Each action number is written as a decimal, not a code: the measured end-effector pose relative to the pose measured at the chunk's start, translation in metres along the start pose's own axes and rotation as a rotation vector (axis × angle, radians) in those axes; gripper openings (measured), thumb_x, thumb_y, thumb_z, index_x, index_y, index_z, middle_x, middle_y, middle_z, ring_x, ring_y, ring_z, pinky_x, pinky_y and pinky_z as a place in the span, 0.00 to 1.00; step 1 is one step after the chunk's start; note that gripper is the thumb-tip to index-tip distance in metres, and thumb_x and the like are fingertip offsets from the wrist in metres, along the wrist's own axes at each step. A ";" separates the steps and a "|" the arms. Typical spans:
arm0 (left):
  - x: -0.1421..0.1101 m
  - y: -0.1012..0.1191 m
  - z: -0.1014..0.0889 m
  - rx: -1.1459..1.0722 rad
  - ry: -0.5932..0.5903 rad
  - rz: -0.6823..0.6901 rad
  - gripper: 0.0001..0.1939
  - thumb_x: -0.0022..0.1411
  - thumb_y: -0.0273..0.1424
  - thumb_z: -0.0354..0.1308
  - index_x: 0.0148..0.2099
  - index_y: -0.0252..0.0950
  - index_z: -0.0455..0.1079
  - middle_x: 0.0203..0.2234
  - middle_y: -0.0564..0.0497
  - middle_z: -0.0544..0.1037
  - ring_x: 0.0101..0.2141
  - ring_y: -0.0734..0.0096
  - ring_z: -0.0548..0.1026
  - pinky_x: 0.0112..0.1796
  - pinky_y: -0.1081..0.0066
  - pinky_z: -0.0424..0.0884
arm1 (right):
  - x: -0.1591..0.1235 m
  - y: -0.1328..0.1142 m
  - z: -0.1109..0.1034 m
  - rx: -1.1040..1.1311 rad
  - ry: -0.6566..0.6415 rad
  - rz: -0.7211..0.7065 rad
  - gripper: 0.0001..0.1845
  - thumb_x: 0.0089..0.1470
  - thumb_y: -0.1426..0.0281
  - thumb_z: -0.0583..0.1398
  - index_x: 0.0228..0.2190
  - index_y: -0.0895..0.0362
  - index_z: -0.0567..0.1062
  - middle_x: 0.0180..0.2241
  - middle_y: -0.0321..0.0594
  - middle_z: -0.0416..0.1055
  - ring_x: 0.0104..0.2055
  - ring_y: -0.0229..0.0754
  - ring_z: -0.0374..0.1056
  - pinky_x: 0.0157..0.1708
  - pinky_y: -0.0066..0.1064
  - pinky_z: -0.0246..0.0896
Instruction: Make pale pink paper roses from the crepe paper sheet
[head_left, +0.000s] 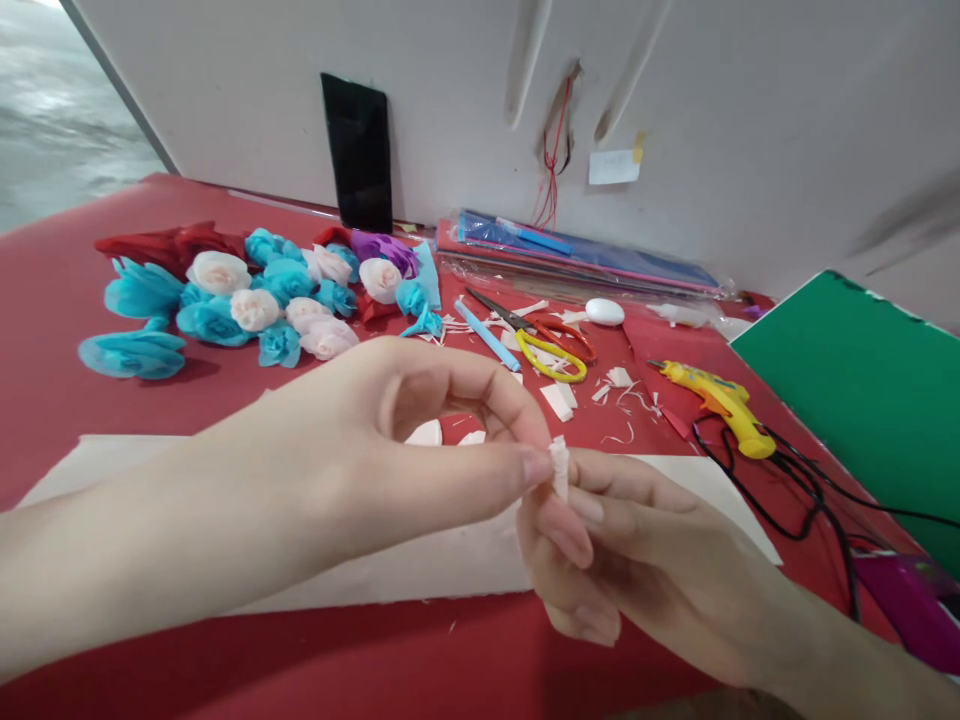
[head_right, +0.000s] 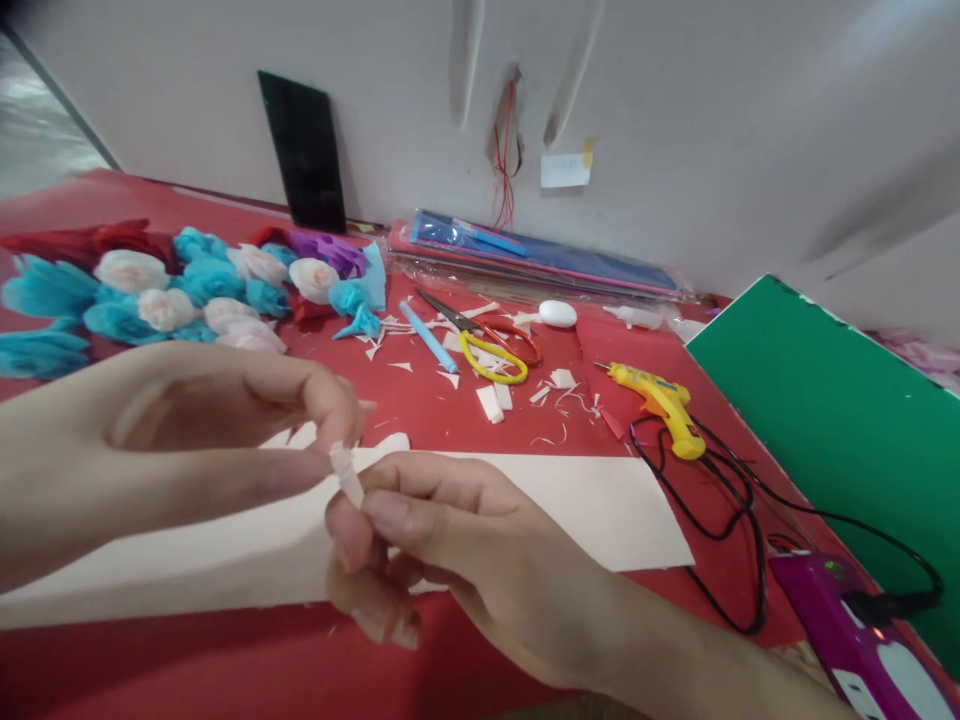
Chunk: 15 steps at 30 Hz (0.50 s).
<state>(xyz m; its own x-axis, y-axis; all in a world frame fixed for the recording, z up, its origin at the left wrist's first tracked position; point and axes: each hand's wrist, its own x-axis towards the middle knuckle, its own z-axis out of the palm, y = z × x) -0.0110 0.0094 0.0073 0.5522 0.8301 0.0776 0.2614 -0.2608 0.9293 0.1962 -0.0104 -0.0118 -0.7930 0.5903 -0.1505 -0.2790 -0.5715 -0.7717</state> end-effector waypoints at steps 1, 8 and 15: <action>0.000 0.001 0.001 0.014 0.001 0.006 0.10 0.65 0.38 0.52 0.32 0.46 0.71 0.28 0.65 0.81 0.34 0.71 0.80 0.25 0.78 0.74 | 0.000 0.000 0.000 0.007 -0.002 0.002 0.12 0.65 0.70 0.53 0.29 0.58 0.69 0.23 0.33 0.62 0.21 0.32 0.52 0.25 0.25 0.49; 0.000 0.001 0.002 0.044 0.030 0.070 0.10 0.65 0.33 0.52 0.32 0.43 0.72 0.26 0.64 0.81 0.30 0.72 0.81 0.24 0.81 0.75 | 0.001 0.001 0.000 0.056 -0.022 0.008 0.11 0.65 0.70 0.53 0.29 0.58 0.69 0.23 0.33 0.61 0.21 0.32 0.51 0.24 0.25 0.47; 0.002 -0.001 0.003 0.015 0.000 0.040 0.10 0.66 0.33 0.51 0.34 0.46 0.71 0.28 0.68 0.81 0.29 0.74 0.81 0.27 0.80 0.76 | 0.001 0.003 0.000 0.130 -0.059 0.021 0.12 0.64 0.71 0.52 0.29 0.59 0.69 0.21 0.32 0.59 0.20 0.32 0.50 0.23 0.24 0.47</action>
<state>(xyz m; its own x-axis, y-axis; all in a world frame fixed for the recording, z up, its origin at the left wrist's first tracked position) -0.0078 0.0093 0.0058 0.5626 0.8187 0.1149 0.2507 -0.3014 0.9199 0.1944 -0.0115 -0.0142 -0.8290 0.5448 -0.1260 -0.3265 -0.6546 -0.6819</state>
